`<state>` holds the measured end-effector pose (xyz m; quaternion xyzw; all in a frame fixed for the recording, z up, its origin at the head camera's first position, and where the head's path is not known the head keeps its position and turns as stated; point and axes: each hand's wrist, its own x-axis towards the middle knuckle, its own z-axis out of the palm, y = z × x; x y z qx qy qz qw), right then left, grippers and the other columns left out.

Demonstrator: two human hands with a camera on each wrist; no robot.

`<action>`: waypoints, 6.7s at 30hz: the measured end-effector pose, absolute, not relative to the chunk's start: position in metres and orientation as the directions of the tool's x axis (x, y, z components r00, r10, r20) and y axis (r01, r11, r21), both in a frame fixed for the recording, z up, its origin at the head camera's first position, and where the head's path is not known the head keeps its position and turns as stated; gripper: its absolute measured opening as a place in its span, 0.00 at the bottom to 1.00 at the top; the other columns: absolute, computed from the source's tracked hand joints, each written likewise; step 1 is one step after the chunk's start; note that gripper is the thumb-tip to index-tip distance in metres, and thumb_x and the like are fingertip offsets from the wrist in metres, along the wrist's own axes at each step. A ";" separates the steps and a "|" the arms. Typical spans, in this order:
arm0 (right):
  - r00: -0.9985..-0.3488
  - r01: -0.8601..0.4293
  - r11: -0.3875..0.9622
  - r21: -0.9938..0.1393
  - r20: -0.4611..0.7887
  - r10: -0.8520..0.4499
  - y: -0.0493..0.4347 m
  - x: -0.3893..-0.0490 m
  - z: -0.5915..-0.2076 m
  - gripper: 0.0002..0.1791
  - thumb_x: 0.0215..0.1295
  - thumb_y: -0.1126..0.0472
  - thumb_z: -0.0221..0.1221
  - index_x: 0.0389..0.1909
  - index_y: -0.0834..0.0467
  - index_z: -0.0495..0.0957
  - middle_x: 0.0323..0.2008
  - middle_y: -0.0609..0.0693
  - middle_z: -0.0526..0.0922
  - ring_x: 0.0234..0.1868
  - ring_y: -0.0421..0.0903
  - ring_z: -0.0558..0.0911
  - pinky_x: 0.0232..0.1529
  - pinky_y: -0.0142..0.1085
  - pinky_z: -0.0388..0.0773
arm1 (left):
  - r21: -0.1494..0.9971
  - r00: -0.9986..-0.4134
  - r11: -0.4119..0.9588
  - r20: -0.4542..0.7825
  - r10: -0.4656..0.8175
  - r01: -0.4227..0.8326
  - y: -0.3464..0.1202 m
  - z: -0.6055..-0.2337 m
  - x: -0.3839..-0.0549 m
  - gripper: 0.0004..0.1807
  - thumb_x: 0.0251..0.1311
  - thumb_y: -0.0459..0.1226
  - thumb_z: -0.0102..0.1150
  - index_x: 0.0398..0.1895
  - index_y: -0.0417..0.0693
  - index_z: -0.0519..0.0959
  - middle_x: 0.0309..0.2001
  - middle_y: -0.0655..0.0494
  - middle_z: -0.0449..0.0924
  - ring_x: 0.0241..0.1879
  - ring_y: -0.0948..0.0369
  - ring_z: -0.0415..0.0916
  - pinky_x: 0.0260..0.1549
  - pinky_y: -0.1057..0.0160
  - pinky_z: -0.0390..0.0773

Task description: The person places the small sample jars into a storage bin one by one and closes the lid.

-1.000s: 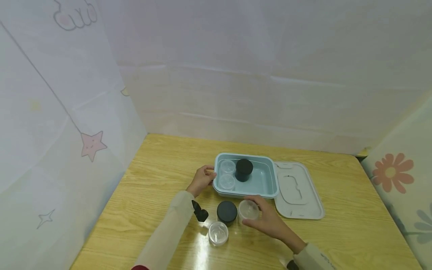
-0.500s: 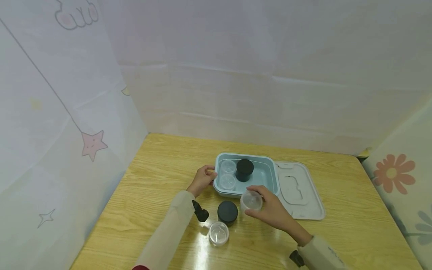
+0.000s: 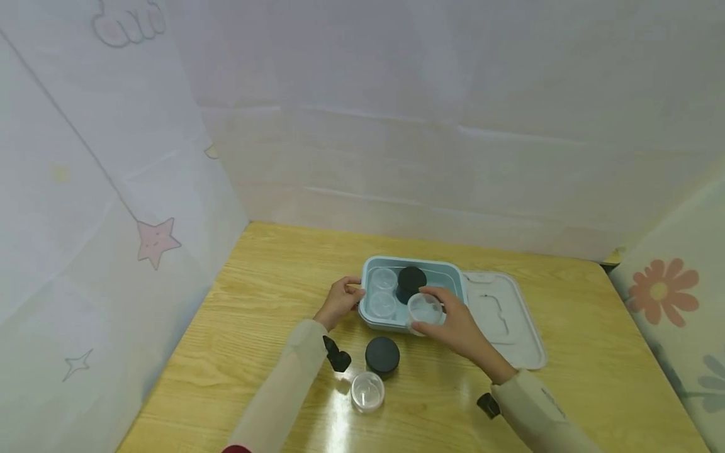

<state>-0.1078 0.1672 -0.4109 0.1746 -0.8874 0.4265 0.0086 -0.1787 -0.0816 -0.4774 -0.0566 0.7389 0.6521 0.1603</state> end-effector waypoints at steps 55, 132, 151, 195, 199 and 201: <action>-0.979 -0.114 0.652 -0.750 -0.025 -0.200 0.153 -0.149 -0.459 0.34 0.51 0.58 0.69 0.58 0.68 0.68 0.58 0.66 0.72 0.60 0.62 0.71 0.59 0.56 0.68 | 0.953 -0.947 0.142 -0.286 0.143 -0.267 -0.079 -0.442 -0.162 0.20 0.66 0.28 0.51 0.60 0.31 0.67 0.36 0.50 0.73 0.31 0.61 0.74 0.32 0.68 0.79; -0.978 -0.185 0.698 -0.691 0.060 -0.200 0.147 -0.137 -0.445 0.29 0.47 0.62 0.72 0.50 0.68 0.74 0.49 0.64 0.77 0.52 0.60 0.75 0.54 0.52 0.73 | 0.945 -0.945 0.160 -0.304 0.122 -0.284 -0.081 -0.474 -0.177 0.21 0.66 0.31 0.54 0.61 0.36 0.68 0.38 0.48 0.75 0.30 0.61 0.74 0.38 0.58 0.81; -0.959 -0.234 0.502 -0.833 0.114 -0.259 0.139 -0.106 -0.437 0.28 0.48 0.66 0.71 0.52 0.63 0.74 0.50 0.58 0.77 0.50 0.55 0.77 0.54 0.51 0.75 | 0.943 -0.948 0.161 -0.308 0.082 -0.293 -0.078 -0.475 -0.178 0.19 0.65 0.30 0.55 0.58 0.37 0.70 0.38 0.48 0.75 0.30 0.62 0.74 0.31 0.68 0.78; -0.887 -0.290 0.443 -0.848 0.065 -0.457 0.126 -0.076 -0.466 0.35 0.40 0.63 0.75 0.53 0.63 0.73 0.50 0.56 0.79 0.49 0.55 0.78 0.50 0.52 0.77 | 0.938 -0.940 0.164 -0.324 0.109 -0.305 -0.078 -0.471 -0.178 0.20 0.65 0.30 0.54 0.60 0.36 0.69 0.38 0.48 0.74 0.31 0.62 0.73 0.33 0.66 0.79; -0.880 -0.306 0.443 -0.843 0.072 -0.470 0.126 -0.076 -0.468 0.35 0.39 0.63 0.76 0.52 0.62 0.73 0.49 0.56 0.79 0.48 0.53 0.79 0.49 0.52 0.77 | 0.938 -0.941 0.163 -0.324 0.100 -0.305 -0.078 -0.477 -0.180 0.19 0.65 0.31 0.54 0.59 0.37 0.70 0.38 0.48 0.75 0.32 0.61 0.74 0.33 0.67 0.79; -0.873 -0.320 0.439 -0.839 0.081 -0.481 0.126 -0.077 -0.469 0.35 0.39 0.63 0.76 0.52 0.63 0.73 0.50 0.57 0.79 0.48 0.54 0.79 0.49 0.51 0.78 | 0.938 -0.942 0.166 -0.322 0.094 -0.304 -0.078 -0.478 -0.180 0.19 0.65 0.31 0.54 0.59 0.37 0.70 0.39 0.47 0.75 0.32 0.61 0.75 0.33 0.66 0.80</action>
